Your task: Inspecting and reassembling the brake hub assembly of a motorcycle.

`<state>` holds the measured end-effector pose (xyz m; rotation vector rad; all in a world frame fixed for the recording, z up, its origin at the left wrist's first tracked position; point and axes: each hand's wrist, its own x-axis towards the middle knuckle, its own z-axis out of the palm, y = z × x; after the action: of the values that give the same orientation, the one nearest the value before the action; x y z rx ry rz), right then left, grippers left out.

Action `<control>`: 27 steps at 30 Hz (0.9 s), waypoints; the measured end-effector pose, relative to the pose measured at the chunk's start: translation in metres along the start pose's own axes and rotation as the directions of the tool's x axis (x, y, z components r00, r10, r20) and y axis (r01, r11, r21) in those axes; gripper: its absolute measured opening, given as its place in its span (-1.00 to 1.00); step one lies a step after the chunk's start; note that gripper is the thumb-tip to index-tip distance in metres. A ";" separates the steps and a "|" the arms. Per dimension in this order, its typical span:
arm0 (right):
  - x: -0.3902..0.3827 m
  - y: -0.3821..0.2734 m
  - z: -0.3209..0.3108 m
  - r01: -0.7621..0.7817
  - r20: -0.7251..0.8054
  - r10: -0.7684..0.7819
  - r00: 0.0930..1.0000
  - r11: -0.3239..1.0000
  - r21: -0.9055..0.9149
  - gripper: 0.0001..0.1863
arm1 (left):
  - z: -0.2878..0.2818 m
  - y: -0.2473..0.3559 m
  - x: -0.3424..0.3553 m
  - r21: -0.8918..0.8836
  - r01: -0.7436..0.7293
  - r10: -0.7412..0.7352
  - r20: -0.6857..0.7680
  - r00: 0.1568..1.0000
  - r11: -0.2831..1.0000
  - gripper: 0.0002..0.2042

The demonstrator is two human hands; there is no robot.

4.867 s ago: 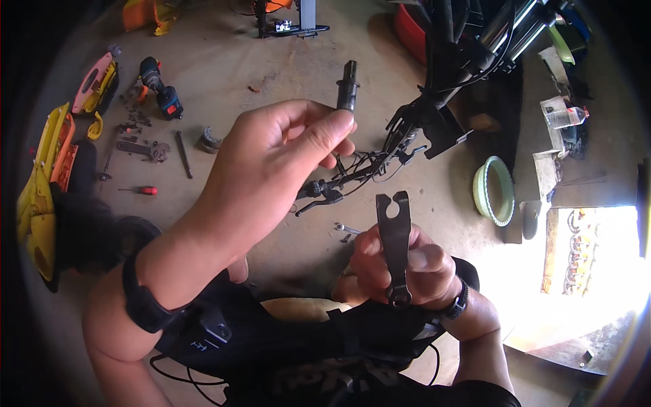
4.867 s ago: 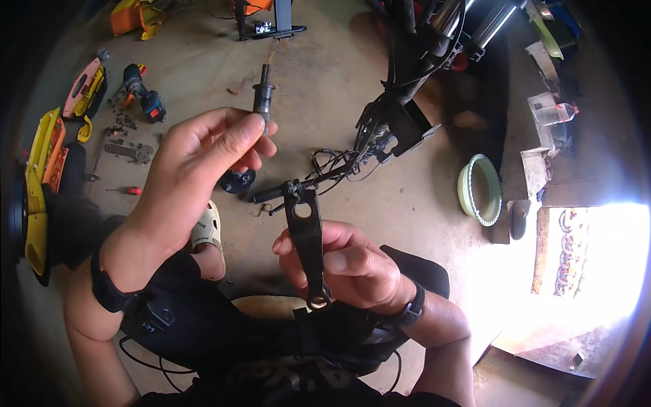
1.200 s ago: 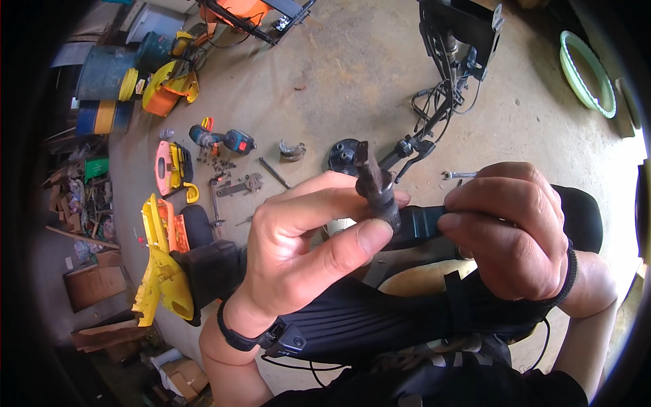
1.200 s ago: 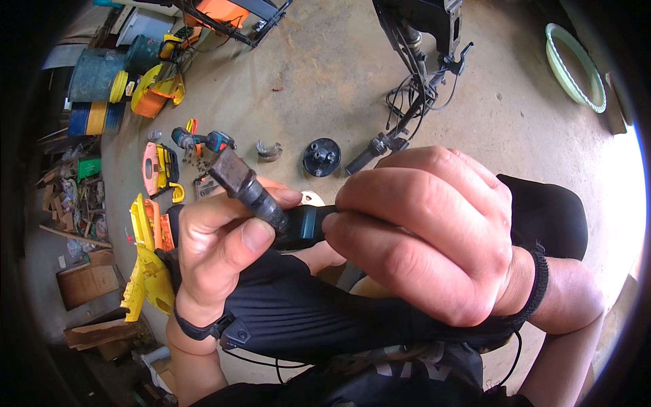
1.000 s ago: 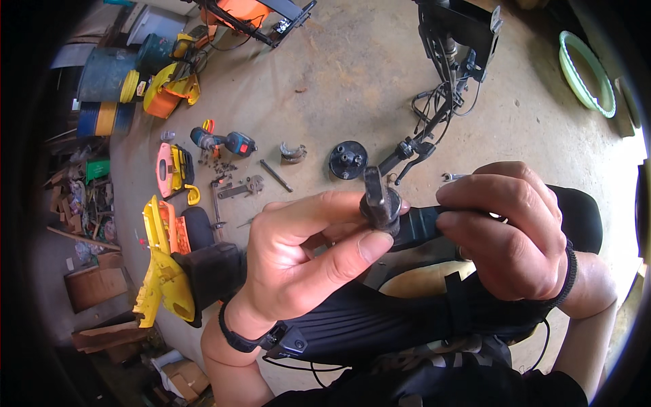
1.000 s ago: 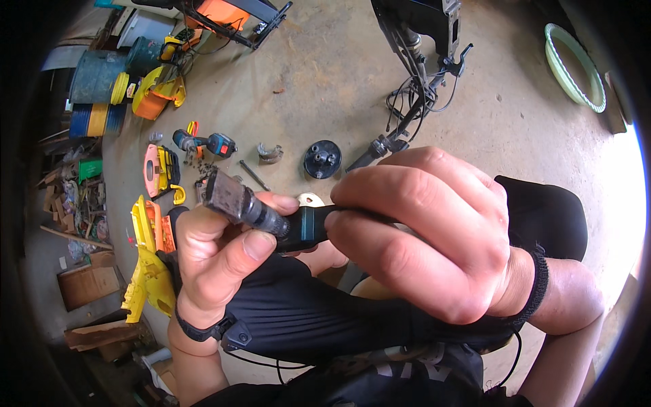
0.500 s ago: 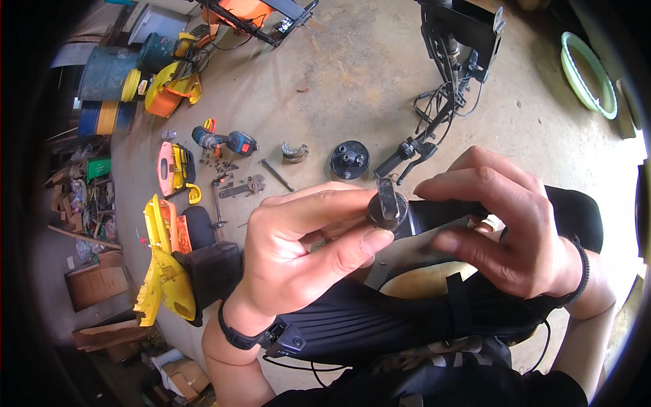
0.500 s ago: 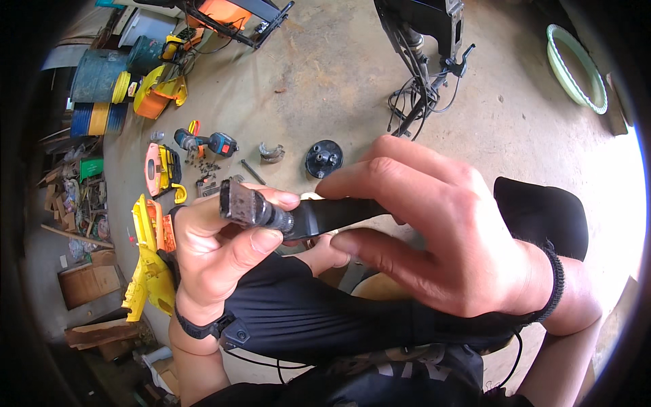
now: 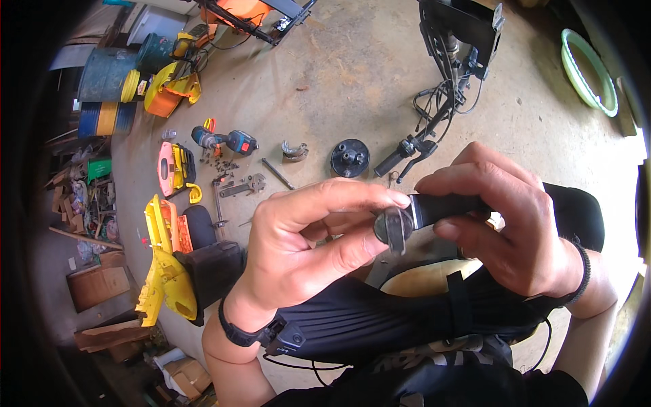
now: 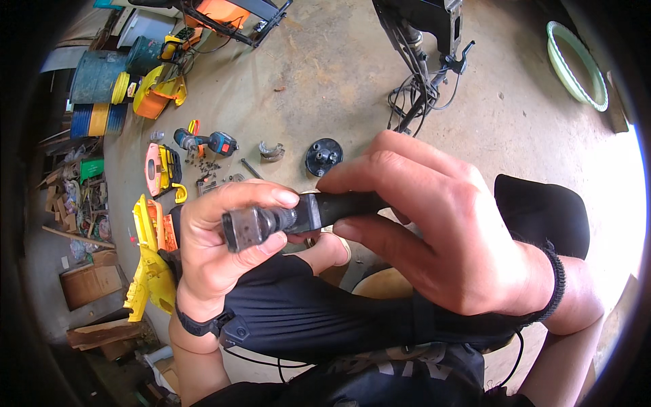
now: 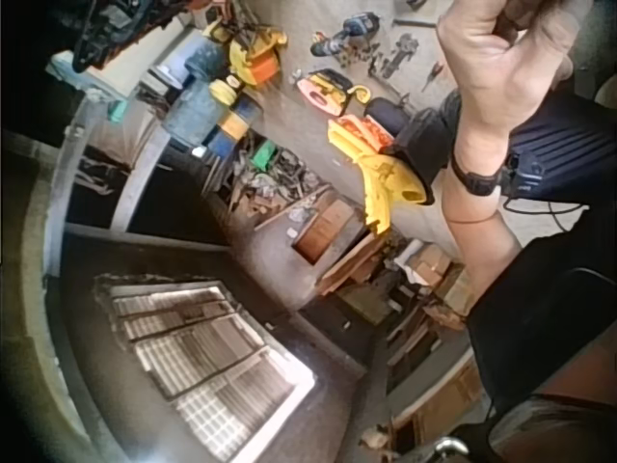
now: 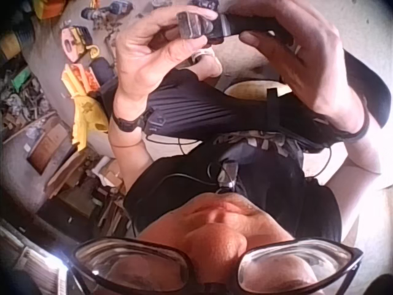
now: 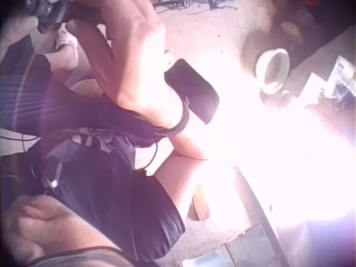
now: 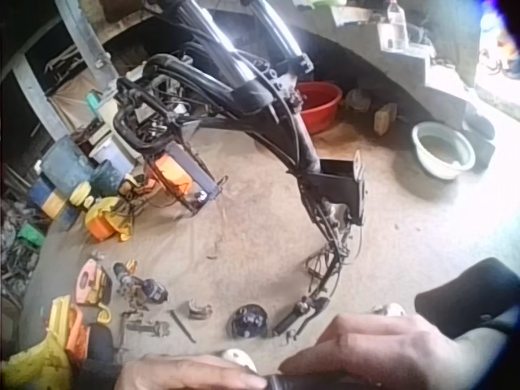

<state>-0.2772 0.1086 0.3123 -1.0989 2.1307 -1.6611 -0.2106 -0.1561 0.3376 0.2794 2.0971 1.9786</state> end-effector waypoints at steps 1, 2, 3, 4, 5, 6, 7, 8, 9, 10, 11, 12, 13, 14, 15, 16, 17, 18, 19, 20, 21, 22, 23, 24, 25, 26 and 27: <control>0.000 0.000 0.000 -0.001 0.004 0.001 1.000 1.000 -0.015 -0.64 | 0.000 0.000 0.000 0.004 0.006 -0.006 0.005 1.000 1.000 -0.65; 0.000 0.000 0.000 0.004 0.001 -0.004 1.000 1.000 -0.012 -0.64 | 0.000 -0.001 0.000 -0.050 0.032 -0.031 0.015 0.999 0.998 -0.65; 0.000 0.000 -0.001 0.008 -0.001 -0.008 1.000 1.000 -0.015 -0.64 | 0.001 -0.001 -0.001 -0.119 0.060 -0.060 0.010 0.998 0.991 -0.65; 0.000 0.000 -0.001 0.013 -0.004 -0.013 1.000 1.000 -0.017 -0.65 | 0.001 -0.002 -0.001 -0.188 0.088 -0.088 0.007 0.996 0.978 -0.65; 0.000 0.001 -0.001 0.017 -0.005 -0.017 1.000 1.000 -0.025 -0.65 | 0.001 -0.002 -0.001 -0.196 0.089 -0.088 0.015 0.996 0.977 -0.66; -0.001 0.001 -0.001 0.011 -0.010 -0.011 1.000 1.000 -0.018 -0.64 | 0.001 -0.003 -0.001 -0.203 0.091 -0.089 0.023 0.996 0.975 -0.66; -0.001 0.001 -0.001 0.019 -0.012 -0.020 1.000 0.999 -0.041 -0.64 | 0.001 -0.003 0.000 -0.210 0.092 -0.088 0.028 0.996 0.973 -0.66; -0.001 0.001 0.000 0.019 -0.018 -0.020 1.000 0.999 -0.050 -0.64 | 0.001 -0.004 -0.001 -0.208 0.085 -0.081 0.027 0.996 0.974 -0.65; -0.001 0.001 0.000 0.017 -0.025 -0.018 1.000 0.999 -0.046 -0.64 | 0.001 -0.004 0.000 -0.205 0.077 -0.074 0.023 0.997 0.976 -0.65; -0.001 0.001 0.000 0.023 -0.024 -0.025 0.999 0.998 -0.066 -0.63 | 0.001 -0.005 0.000 -0.202 0.069 -0.067 0.021 0.998 0.977 -0.65; -0.001 0.001 0.000 0.028 -0.024 -0.030 0.999 0.997 -0.074 -0.62 | 0.002 -0.005 0.000 -0.216 0.069 -0.066 0.020 0.998 0.974 -0.65; -0.001 0.001 0.000 0.026 -0.027 -0.027 0.999 0.997 -0.069 -0.62 | 0.002 -0.006 0.000 -0.230 0.069 -0.066 0.021 0.998 0.971 -0.64; -0.001 0.001 -0.001 0.032 -0.025 -0.034 0.999 0.996 -0.078 -0.61 | 0.002 -0.006 0.000 -0.244 0.068 -0.065 0.021 0.998 0.967 -0.64; -0.001 0.001 -0.001 0.031 -0.026 -0.033 0.999 0.997 -0.074 -0.61 | 0.002 -0.006 0.001 -0.247 0.067 -0.064 0.021 0.998 0.967 -0.64; -0.001 0.001 -0.001 0.024 -0.030 -0.026 0.999 0.998 -0.053 -0.61 | 0.003 -0.007 0.001 -0.251 0.065 -0.062 0.021 0.998 0.966 -0.64; -0.001 0.001 -0.001 0.031 -0.029 -0.033 0.999 0.997 -0.071 -0.61 | 0.003 -0.007 0.001 -0.254 0.064 -0.060 0.021 0.998 0.965 -0.64; -0.001 0.001 -0.001 0.033 -0.030 -0.035 0.999 0.997 -0.073 -0.61 | 0.004 -0.007 0.001 -0.272 0.072 -0.072 0.013 0.997 0.959 -0.64; -0.001 0.001 -0.001 0.027 -0.032 -0.029 0.999 0.998 -0.057 -0.61 | 0.004 -0.007 0.001 -0.290 0.081 -0.083 0.005 0.997 0.953 -0.65; -0.001 0.001 -0.001 0.028 -0.032 -0.030 0.999 0.997 -0.071 -0.62 | 0.005 -0.007 0.000 -0.308 0.089 -0.094 -0.003 0.996 0.947 -0.65; -0.001 0.001 -0.001 0.021 -0.034 -0.023 0.999 0.997 -0.068 -0.62 | 0.004 -0.007 0.001 -0.311 0.098 -0.101 0.009 0.995 0.945 -0.65; -0.001 0.001 -0.001 0.007 -0.036 -0.009 0.999 0.999 -0.049 -0.62 | 0.003 -0.007 0.001 -0.314 0.108 -0.107 0.020 0.994 0.943 -0.65; -0.001 0.001 -0.001 0.008 -0.037 -0.010 0.999 0.998 -0.058 -0.62 | 0.003 -0.008 0.001 -0.316 0.111 -0.108 0.027 0.994 0.942 -0.65; -0.001 0.001 -0.001 0.001 -0.040 -0.003 0.999 0.999 -0.051 -0.62 | 0.002 -0.008 0.001 -0.305 0.118 -0.114 0.030 0.993 0.945 -0.66; -0.001 0.001 -0.001 -0.007 -0.043 0.006 0.999 0.999 -0.031 -0.62 | 0.002 -0.008 0.001 -0.293 0.118 -0.115 0.029 0.993 0.949 -0.66; -0.001 0.001 -0.001 -0.003 -0.044 0.000 0.999 0.999 -0.050 -0.62 | 0.002 -0.008 0.001 -0.282 0.119 -0.115 0.029 0.993 0.952 -0.66; -0.001 0.001 0.000 0.001 -0.045 -0.003 0.999 0.999 -0.055 -0.62 | 0.001 -0.008 0.001 -0.256 0.115 -0.109 0.036 0.993 0.960 -0.66; -0.001 0.001 0.000 0.000 -0.048 -0.002 0.999 0.999 -0.045 -0.62 | 0.000 -0.008 0.002 -0.231 0.111 -0.104 0.045 0.994 0.967 -0.66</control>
<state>-0.2773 0.1097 0.3112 -1.0832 2.2075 -1.6649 -0.2122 -0.1564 0.3296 0.1486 1.7973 2.1135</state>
